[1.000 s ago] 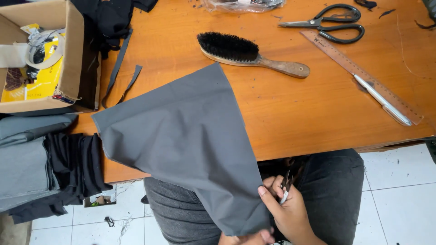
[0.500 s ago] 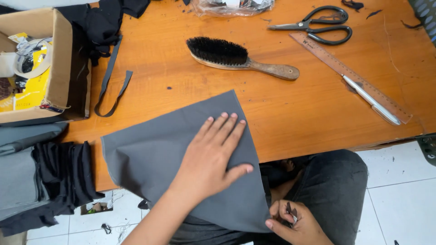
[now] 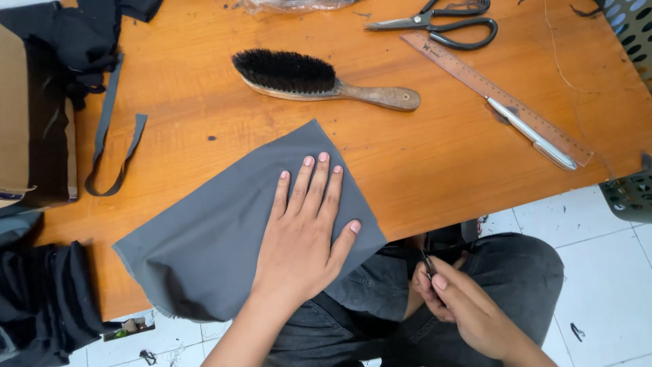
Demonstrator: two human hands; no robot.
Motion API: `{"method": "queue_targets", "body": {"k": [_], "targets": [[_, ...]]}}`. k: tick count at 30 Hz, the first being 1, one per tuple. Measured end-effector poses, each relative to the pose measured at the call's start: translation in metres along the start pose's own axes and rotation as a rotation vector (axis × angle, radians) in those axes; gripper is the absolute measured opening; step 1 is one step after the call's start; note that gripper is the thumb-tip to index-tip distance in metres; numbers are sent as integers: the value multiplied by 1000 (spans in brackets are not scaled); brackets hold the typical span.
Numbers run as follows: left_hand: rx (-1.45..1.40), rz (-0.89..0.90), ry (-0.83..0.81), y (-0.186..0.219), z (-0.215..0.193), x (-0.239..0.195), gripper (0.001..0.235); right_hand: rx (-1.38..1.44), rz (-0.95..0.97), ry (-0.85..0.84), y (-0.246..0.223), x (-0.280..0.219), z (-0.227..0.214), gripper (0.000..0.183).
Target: Using thread snips to make small notches along the edge of a grey fabric piece on a workbench.
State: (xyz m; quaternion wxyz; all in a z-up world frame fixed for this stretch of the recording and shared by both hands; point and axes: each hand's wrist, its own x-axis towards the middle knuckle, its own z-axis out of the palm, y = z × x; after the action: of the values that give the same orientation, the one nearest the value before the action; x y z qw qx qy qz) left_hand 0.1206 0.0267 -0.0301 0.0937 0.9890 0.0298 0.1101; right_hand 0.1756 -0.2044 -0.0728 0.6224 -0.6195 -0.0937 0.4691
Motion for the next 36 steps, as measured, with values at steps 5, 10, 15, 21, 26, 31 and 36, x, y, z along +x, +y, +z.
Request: {"method": "queue_targets", "body": {"k": [5, 10, 15, 21, 26, 31, 36], "targets": [[137, -166, 58, 17, 7, -11, 64, -483, -103, 206, -14, 6, 16, 34], [88, -392, 79, 46, 6, -27, 68, -538, -497, 700, 1, 24, 48, 16], [27, -417, 151, 32, -4, -22, 49, -369, -518, 837, 17, 39, 65, 24], [23, -507, 230, -11, 4, -4, 48, -235, -560, 732, 18, 39, 61, 24], [-31, -590, 173, -22, 11, -4, 34, -338, -392, 613, 4, 21, 49, 18], [-491, -439, 84, -32, -8, 0, 16, -683, -513, 405, -25, 9, 38, 26], [-1304, -472, 175, -32, -15, 6, 12, -915, -679, 411, -73, 19, 20, 26]]}}
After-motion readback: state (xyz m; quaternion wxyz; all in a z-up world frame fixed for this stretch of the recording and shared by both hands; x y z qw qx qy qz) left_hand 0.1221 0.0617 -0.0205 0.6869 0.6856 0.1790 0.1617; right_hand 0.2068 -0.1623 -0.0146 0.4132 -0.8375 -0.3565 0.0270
